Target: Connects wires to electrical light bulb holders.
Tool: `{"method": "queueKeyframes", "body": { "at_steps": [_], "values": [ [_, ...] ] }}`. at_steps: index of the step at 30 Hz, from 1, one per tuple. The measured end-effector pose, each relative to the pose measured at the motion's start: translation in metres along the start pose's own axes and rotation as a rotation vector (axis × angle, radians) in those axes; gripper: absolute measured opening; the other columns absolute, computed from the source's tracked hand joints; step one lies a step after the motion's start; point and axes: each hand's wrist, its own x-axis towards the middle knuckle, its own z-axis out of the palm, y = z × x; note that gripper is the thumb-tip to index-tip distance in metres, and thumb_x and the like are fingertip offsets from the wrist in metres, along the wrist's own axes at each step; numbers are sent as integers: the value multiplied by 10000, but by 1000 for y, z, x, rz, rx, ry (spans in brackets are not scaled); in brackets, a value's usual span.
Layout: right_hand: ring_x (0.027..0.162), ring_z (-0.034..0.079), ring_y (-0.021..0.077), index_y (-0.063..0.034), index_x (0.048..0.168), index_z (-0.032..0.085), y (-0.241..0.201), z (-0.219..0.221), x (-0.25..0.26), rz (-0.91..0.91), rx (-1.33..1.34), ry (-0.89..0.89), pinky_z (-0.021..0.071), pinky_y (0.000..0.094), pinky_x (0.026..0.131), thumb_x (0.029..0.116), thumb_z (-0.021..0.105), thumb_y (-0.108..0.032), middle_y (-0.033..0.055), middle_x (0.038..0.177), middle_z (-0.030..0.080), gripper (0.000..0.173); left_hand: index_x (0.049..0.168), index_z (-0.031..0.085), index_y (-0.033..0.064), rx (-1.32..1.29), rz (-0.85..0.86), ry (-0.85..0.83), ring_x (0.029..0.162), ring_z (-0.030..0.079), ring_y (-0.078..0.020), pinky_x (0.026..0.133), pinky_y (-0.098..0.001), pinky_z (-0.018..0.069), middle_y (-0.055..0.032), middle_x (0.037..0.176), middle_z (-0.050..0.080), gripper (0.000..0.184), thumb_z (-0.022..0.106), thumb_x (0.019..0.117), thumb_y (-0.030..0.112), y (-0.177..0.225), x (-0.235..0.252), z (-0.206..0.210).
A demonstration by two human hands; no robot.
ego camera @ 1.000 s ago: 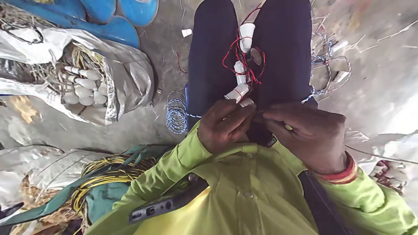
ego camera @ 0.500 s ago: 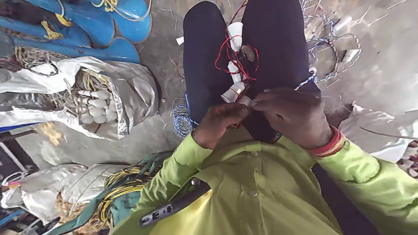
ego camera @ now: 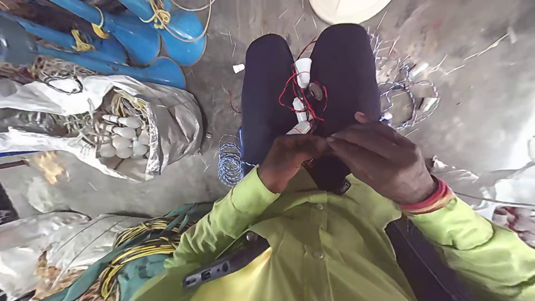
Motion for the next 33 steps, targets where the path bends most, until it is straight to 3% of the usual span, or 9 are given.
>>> {"method": "queueKeyframes", "body": {
  "at_steps": [5, 11, 14, 17, 20, 24, 27, 29, 33],
  "values": [
    [963, 724, 293, 31, 993, 732, 6, -18, 5, -35, -89, -11, 519, 495, 1052, 983, 615, -31, 182, 986, 726, 133, 1023, 724, -1, 134, 160, -68, 799, 668, -48, 751, -230, 567, -29, 902, 729, 147, 595, 1010, 69, 15, 16, 10],
    [970, 723, 277, 24, 968, 705, 3, -16, 6, 77, -137, -34, 509, 460, 1057, 1015, 566, -97, 167, 959, 728, 190, 1063, 710, -19, 150, 173, -102, 736, 627, -29, 684, -199, 537, -38, 875, 702, 148, 596, 1011, 58, 10, 17, 13],
    [975, 715, 215, 20, 965, 692, 1, -20, 5, 238, -40, -83, 539, 402, 1012, 1032, 546, -145, 143, 941, 721, 231, 1013, 742, -15, 321, 311, -119, 744, 662, -42, 699, -221, 563, -48, 847, 723, 134, 667, 976, 91, 12, 24, 9],
    [728, 588, 15, -39, 963, 636, -2, -22, 3, 487, 122, -127, 503, 198, 657, 1072, 479, -238, -7, 812, 612, 276, 967, 791, 30, 633, 624, -53, 839, 694, -132, 774, -316, 566, -79, 881, 738, 144, 681, 957, 121, 7, 29, 11],
    [730, 582, -27, -144, 1003, 602, -7, -25, 5, 804, 518, -165, 510, 178, 682, 1070, 421, -204, -113, 818, 596, 203, 940, 783, 33, 805, 891, 28, 914, 696, -250, 850, -401, 556, -114, 889, 724, 132, 666, 951, 92, -2, 29, 18],
    [702, 604, 15, -171, 949, 666, -11, -37, 18, 1065, 796, -180, 543, 203, 683, 1058, 478, -204, -85, 794, 638, 220, 959, 786, 28, 768, 1034, 89, 931, 711, -246, 897, -380, 556, -113, 898, 744, 129, 674, 943, 92, -11, 28, 16],
    [769, 659, 66, -111, 1218, 593, -12, -40, 14, 839, 578, -134, 595, 263, 710, 1073, 449, -169, -47, 906, 666, 212, 946, 786, 29, 703, 1000, 111, 917, 701, -216, 851, -337, 562, -105, 897, 734, 134, 675, 949, 106, -11, 24, 15],
    [841, 689, 53, -76, 1306, 529, -14, -39, 8, 601, 352, -113, 614, 264, 753, 1053, 558, -184, -49, 998, 698, 277, 946, 790, 29, 667, 947, 116, 916, 700, -208, 836, -330, 564, -107, 910, 735, 138, 674, 950, 104, -10, 23, 15],
    [914, 737, 142, 7, 1066, 712, -18, -32, -7, 288, -39, -43, 627, 312, 817, 940, 746, -139, 114, 1000, 748, 196, 951, 794, 28, 632, 888, 111, 894, 698, -189, 794, -308, 563, -109, 922, 739, 131, 670, 942, 70, -10, 20, 14]
  ]
}}
